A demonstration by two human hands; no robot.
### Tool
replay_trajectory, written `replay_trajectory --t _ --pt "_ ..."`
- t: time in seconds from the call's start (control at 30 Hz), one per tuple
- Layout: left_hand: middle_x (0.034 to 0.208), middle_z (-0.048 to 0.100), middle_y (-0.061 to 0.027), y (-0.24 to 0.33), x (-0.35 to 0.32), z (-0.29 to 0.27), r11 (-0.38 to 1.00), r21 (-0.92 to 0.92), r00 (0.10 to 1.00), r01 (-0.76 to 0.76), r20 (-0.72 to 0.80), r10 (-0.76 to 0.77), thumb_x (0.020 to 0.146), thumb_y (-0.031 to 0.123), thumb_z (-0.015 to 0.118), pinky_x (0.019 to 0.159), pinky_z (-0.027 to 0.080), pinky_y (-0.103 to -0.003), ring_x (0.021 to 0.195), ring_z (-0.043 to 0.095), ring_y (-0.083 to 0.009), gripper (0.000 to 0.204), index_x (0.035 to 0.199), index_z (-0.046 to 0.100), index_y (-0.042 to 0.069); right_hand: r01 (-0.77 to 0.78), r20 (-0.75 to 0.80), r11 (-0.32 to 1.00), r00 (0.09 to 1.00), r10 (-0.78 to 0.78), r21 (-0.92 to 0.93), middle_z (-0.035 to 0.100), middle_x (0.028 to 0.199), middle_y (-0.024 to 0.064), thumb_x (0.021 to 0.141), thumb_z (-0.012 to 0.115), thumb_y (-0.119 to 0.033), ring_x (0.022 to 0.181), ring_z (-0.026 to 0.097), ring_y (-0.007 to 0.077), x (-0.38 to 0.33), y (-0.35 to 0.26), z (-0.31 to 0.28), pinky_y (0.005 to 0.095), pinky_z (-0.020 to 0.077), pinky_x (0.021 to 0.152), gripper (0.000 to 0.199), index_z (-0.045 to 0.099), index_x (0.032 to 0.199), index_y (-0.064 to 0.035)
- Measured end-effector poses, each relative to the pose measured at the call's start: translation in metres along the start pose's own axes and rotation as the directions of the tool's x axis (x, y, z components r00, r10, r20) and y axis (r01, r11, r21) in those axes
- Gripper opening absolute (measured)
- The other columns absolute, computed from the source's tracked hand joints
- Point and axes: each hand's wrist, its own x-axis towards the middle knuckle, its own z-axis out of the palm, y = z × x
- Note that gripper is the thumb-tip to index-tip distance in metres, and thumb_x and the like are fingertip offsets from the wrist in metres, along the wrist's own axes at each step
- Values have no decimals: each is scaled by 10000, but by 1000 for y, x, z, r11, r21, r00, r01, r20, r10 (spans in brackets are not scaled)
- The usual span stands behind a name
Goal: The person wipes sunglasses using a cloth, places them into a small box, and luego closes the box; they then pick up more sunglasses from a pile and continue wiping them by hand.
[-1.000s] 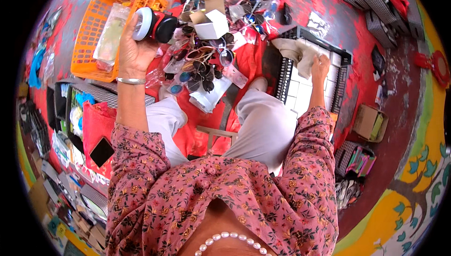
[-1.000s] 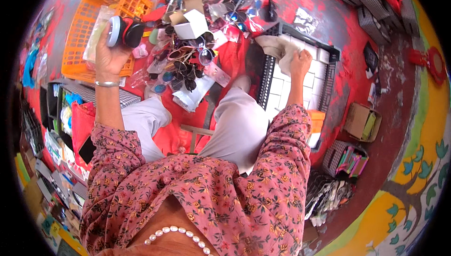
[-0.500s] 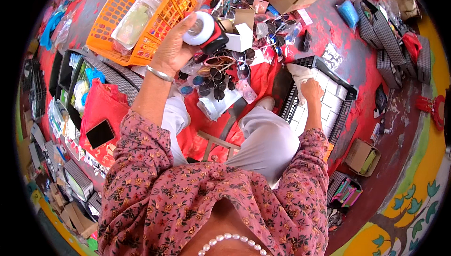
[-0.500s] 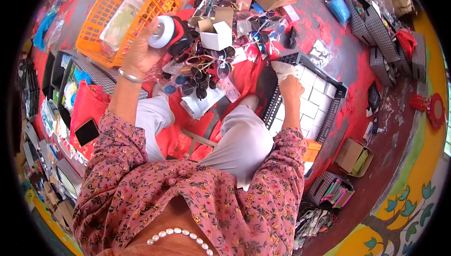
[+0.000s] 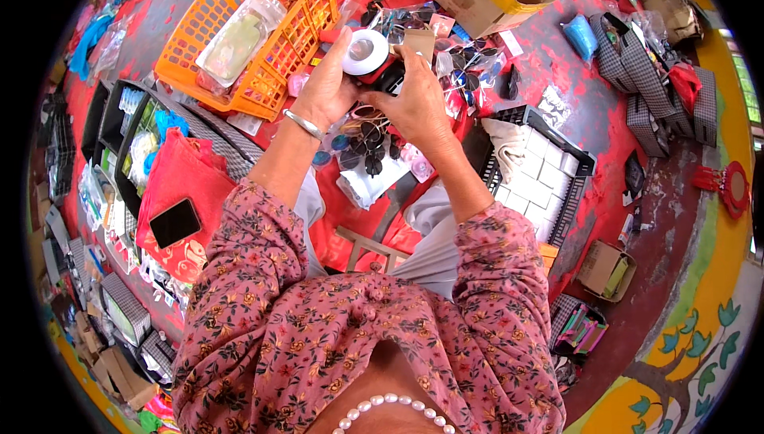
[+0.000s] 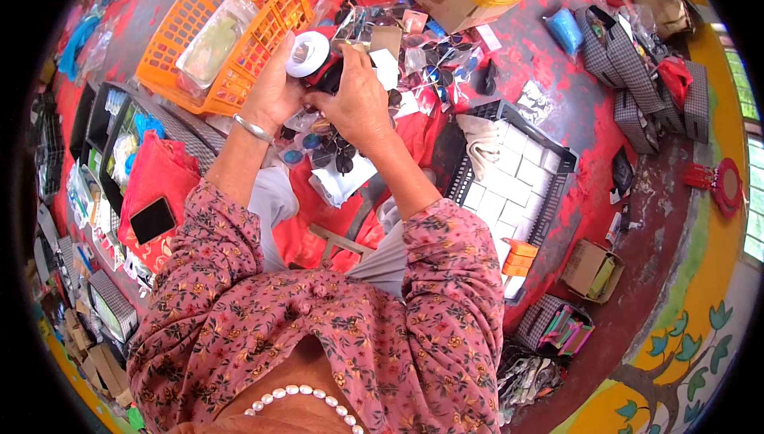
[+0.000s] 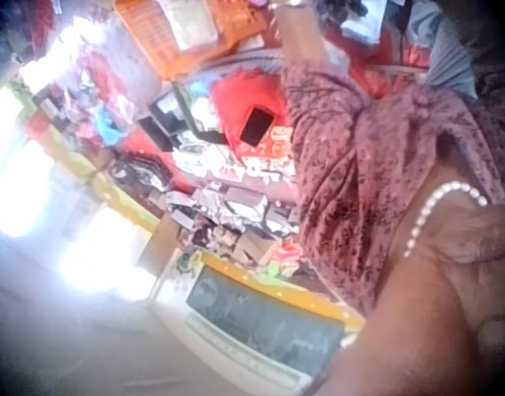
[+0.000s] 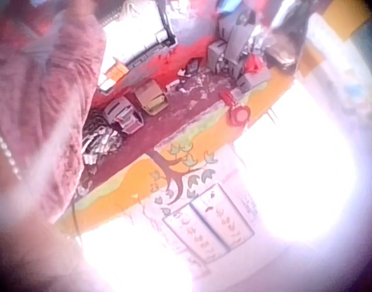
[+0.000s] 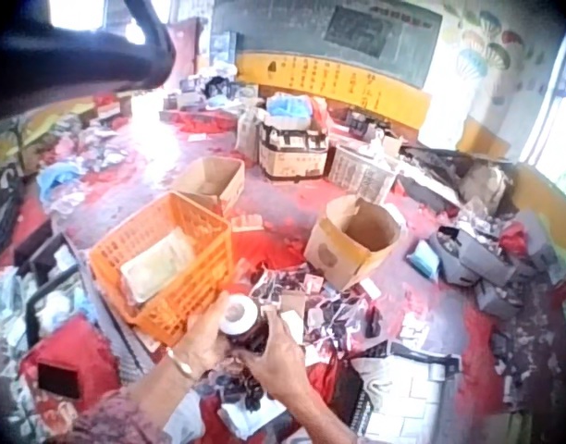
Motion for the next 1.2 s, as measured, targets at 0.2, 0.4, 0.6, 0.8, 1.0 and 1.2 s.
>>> replay_trajectory --t 0.2,0.4,0.6,0.8,1.0,1.2 --pt "1129 564 -78 -6 -1 1 1000 0 997 2 82 -1 925 437 398 922 424 -376 1044 537 -199 464 1161 496 49 33 -106 999 994 -38 -40 539 1064 227 587 728 -130 978 541 370 -10 10 7 410 453 821 633 449 1135 19" --pt "1085 543 -62 0 7 -6 990 94 970 108 208 -125 905 481 406 814 453 -422 1009 533 -214 540 1309 347 126 -206 -33 607 933 358 767 629 784 101 674 671 -93 705 628 222 -2 58 -36 315 495 638 341 576 956 74" --pt "857 590 -26 -45 88 -104 943 282 961 179 -257 -106 835 259 586 740 482 -374 786 555 -145 236 991 607 83 25 -132 222 868 479 975 610 852 128 748 604 -28 755 646 247 0 74 -92 265 523 593 237 518 938 85" --pt "925 632 -102 -118 158 -107 367 911 970 188 -231 77 722 323 669 728 440 -320 824 566 -208 400 999 630 38 32 -177 293 859 480 955 606 828 77 747 614 -65 724 593 145 -6 61 -108 267 506 625 229 569 939 51" --pt "1066 548 -227 -161 203 -90 -326 900 948 289 -222 227 600 524 661 898 359 -452 1082 406 -363 509 982 675 188 65 -274 411 838 473 909 608 896 147 781 583 -77 777 646 259 -15 74 -128 282 534 620 190 532 914 50" --pt "991 525 -182 -166 190 -94 -237 944 897 230 -111 427 577 286 711 845 380 -397 972 446 -322 289 818 684 128 54 -225 321 820 527 946 612 850 104 771 598 -90 747 615 187 -14 72 -124 274 504 617 209 570 916 58"
